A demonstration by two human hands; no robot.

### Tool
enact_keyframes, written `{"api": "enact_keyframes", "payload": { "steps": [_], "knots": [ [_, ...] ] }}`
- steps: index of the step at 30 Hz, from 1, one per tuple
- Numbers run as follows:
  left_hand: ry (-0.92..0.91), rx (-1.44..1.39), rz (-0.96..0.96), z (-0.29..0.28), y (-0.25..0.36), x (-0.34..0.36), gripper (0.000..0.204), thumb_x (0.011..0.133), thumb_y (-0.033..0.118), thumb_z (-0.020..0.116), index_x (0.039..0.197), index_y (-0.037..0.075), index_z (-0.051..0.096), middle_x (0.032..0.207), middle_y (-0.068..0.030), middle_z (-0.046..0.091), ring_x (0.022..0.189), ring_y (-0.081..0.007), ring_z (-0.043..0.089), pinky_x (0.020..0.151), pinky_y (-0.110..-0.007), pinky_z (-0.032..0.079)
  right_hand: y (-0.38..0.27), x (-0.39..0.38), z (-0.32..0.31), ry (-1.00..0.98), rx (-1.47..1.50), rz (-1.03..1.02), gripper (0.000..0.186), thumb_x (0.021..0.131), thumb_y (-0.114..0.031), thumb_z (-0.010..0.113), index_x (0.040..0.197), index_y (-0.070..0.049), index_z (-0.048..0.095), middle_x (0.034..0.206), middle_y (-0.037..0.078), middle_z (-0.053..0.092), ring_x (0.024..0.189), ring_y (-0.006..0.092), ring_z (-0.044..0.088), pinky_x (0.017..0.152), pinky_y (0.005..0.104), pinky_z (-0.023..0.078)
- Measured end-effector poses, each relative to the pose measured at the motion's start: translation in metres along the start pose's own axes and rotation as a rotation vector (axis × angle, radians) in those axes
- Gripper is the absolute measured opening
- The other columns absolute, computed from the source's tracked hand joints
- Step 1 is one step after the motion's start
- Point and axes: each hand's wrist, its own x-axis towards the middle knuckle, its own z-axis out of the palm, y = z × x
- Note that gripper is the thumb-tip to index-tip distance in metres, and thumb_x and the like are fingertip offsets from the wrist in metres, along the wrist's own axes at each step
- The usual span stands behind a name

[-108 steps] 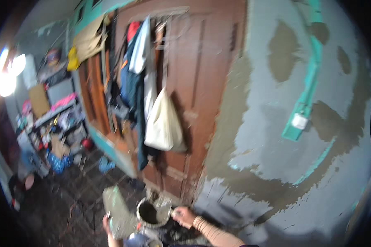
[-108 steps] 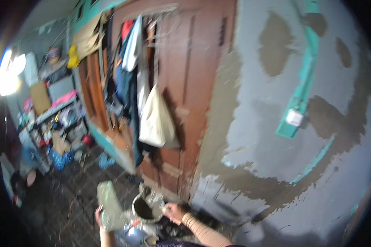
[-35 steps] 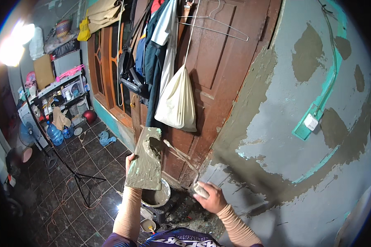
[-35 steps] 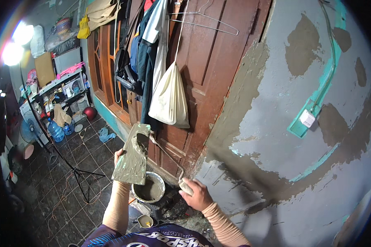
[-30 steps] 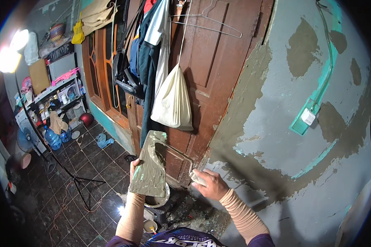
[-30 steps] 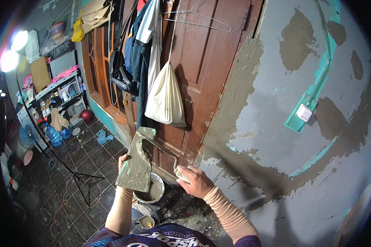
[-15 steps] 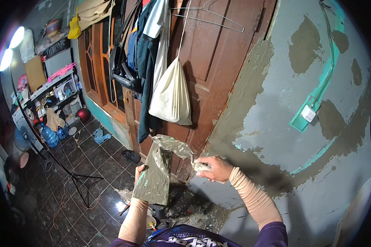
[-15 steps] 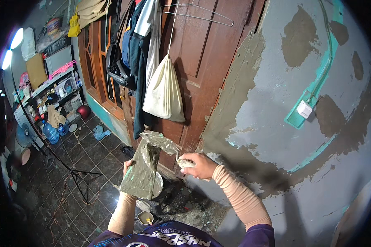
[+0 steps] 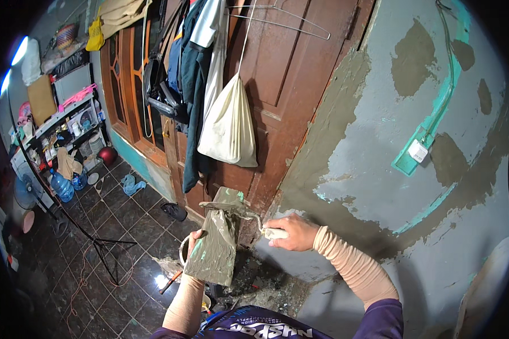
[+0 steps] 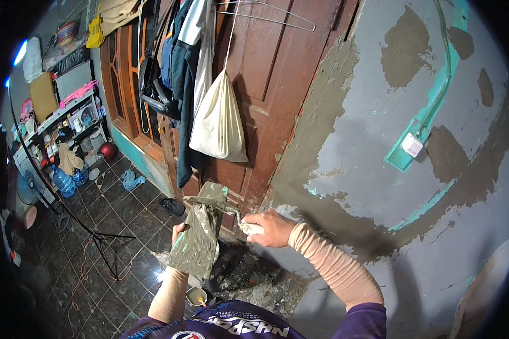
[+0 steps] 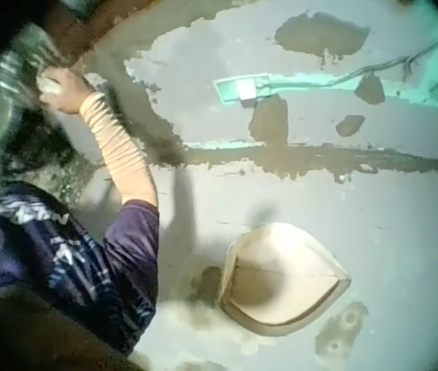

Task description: The person is using a trowel to apply and smooth plaster or cement onto an interior wall to repair cracks and fill gaps.

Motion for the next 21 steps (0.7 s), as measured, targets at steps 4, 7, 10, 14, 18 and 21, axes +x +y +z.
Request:
{"api": "enact_keyframes", "payload": {
  "steps": [4,7,10,14,18,21],
  "knots": [
    [0.005,-0.021,-0.005,-0.004,0.001,-0.003,0.051,0.085,0.041,0.058,0.119,0.003,0.060,0.106,-0.0148,0.068,0.091,-0.0306,0.066,0.084,-0.041,0.054,-0.005,-0.004,-0.017,-0.013,0.144,0.054,0.048,0.080,-0.027,0.073,0.117,0.001,0.060,0.096,0.018,0.069,0.088,0.0329,0.067,0.080,0.0375,0.051],
    [0.030,-0.019,-0.033,-0.003,0.000,-0.007,0.052,0.084,0.041,0.058,0.119,0.003,0.060,0.106,-0.0149,0.067,0.091,-0.0304,0.066,0.084,-0.042,0.054,-0.011,-0.008,-0.018,-0.055,0.231,0.157,0.050,0.080,-0.028,0.074,0.118,0.000,0.060,0.096,0.019,0.068,0.087,0.0332,0.067,0.080,0.0379,0.051],
    [0.021,0.000,-0.029,0.005,-0.005,-0.011,0.051,0.084,0.041,0.058,0.119,0.003,0.060,0.105,-0.0148,0.067,0.090,-0.0300,0.066,0.084,-0.041,0.054,-0.014,-0.007,-0.007,-0.066,-0.038,0.018,0.050,0.079,-0.027,0.074,0.119,0.000,0.061,0.097,0.021,0.068,0.088,0.0333,0.067,0.081,0.0382,0.051],
    [0.078,0.015,0.000,0.016,-0.005,-0.014,0.051,0.084,0.042,0.057,0.117,0.004,0.060,0.102,-0.0139,0.068,0.088,-0.0292,0.066,0.082,-0.040,0.054,-0.010,-0.009,-0.009,-0.007,0.067,0.065,0.047,0.080,-0.025,0.074,0.116,0.002,0.061,0.098,0.020,0.068,0.089,0.0309,0.067,0.081,0.0367,0.050],
    [0.036,0.021,-0.008,0.020,-0.004,-0.014,0.049,0.084,0.042,0.057,0.114,0.004,0.062,0.100,-0.0124,0.068,0.085,-0.0283,0.066,0.080,-0.039,0.054,-0.013,-0.013,-0.014,0.040,0.096,-0.044,0.045,0.080,-0.021,0.074,0.117,0.001,0.060,0.092,0.017,0.069,0.080,0.0269,0.066,0.078,0.0355,0.051],
    [0.062,0.034,-0.009,0.021,-0.004,-0.016,0.048,0.084,0.042,0.057,0.113,0.005,0.062,0.100,-0.0118,0.068,0.085,-0.0280,0.066,0.080,-0.039,0.054,-0.017,-0.015,-0.014,0.021,0.234,0.122,0.045,0.080,-0.020,0.074,0.117,0.001,0.060,0.092,0.016,0.069,0.079,0.0256,0.065,0.078,0.0351,0.051]
  ]
}}
